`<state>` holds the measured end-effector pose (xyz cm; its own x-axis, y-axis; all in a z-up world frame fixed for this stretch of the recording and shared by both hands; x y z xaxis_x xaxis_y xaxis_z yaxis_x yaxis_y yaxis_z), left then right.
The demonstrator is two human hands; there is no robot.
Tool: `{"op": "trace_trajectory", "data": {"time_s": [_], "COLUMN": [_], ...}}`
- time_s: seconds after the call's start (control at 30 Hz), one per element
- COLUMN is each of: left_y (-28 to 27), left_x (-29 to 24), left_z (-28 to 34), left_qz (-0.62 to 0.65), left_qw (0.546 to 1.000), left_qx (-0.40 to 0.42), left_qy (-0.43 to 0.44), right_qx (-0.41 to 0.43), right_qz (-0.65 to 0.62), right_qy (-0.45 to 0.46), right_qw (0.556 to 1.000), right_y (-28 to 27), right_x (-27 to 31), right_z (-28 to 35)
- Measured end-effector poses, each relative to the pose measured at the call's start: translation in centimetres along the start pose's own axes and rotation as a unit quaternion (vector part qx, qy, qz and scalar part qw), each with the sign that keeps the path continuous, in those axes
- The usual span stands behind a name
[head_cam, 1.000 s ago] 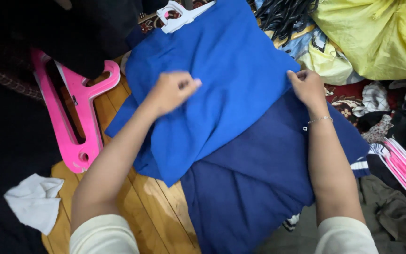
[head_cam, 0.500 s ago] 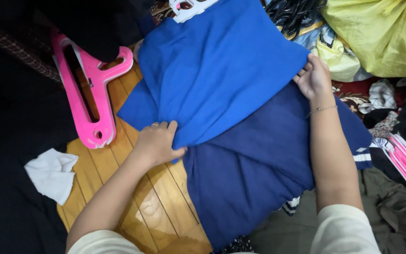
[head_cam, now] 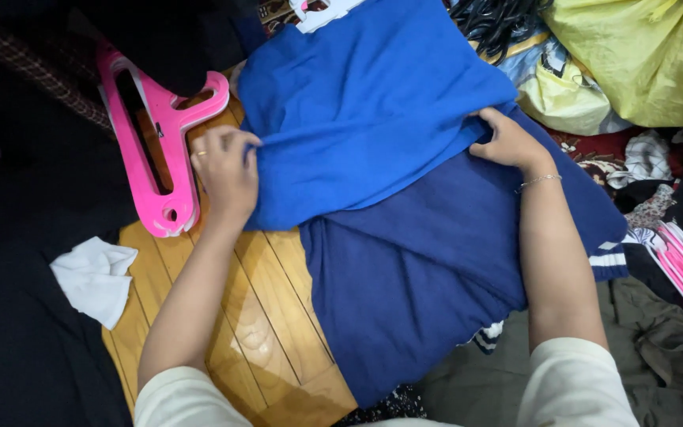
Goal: The person places several shirts, including a pink long-sleeve, a navy blue button-up, a blue t-shirt, and a black t-shirt, onto plastic hangers. They smooth out the fabric and adjust the collars and sleeves before setting the hung items aside.
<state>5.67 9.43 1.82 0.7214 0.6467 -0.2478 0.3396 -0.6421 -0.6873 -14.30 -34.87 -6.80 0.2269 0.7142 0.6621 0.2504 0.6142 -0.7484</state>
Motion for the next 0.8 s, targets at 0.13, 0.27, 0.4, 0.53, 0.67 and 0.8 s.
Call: {"op": "trace_trajectory", "data": {"time_s": [0.13, 0.27, 0.4, 0.53, 0.67, 0.8], "left_y": [1.2, 2.8, 6.9, 9.4, 7.6, -0.6], "left_x": [-6.4, -12.2, -11.5, -9.6, -8.9, -11.7], "left_z": [2.5, 4.9, 5.8, 4.3, 2.5, 1.4], "left_qz": [0.111, 0.242, 0.111, 0.111, -0.011, -0.085], "left_qw": [0.973, 0.93, 0.956, 0.956, 0.984, 0.973], "left_qx": [-0.011, 0.149, 0.175, 0.242, 0.122, -0.051], "left_qy": [0.203, 0.231, 0.21, 0.123, 0.127, 0.209], "right_qx": [-0.006, -0.147, -0.253, -0.355, -0.458, -0.603], "right_qz": [0.009, 0.119, 0.075, 0.051, 0.057, 0.017], "right_qy": [-0.015, -0.06, -0.126, -0.162, -0.169, -0.133], "right_qw": [1.0, 0.98, 0.956, 0.919, 0.871, 0.786], "right_y": [0.3, -0.1, -4.6, -7.9, -10.9, -13.6], "right_x": [3.4, -4.3, 0.0, 1.8, 1.4, -5.1], "right_z": [0.0, -2.0, 0.3, 2.9, 5.7, 8.4]}}
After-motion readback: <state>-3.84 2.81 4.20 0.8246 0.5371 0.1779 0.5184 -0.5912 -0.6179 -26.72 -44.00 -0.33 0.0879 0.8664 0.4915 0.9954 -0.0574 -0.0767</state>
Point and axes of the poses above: each hand's wrist, its own z-axis away from the middle knuckle, its own y-axis out of the palm, x = y × z, the point moved 10 cm from there along -z, towards the middle knuckle, and after that the axes turned 4 degrees about -y, right-handed, at the moved point
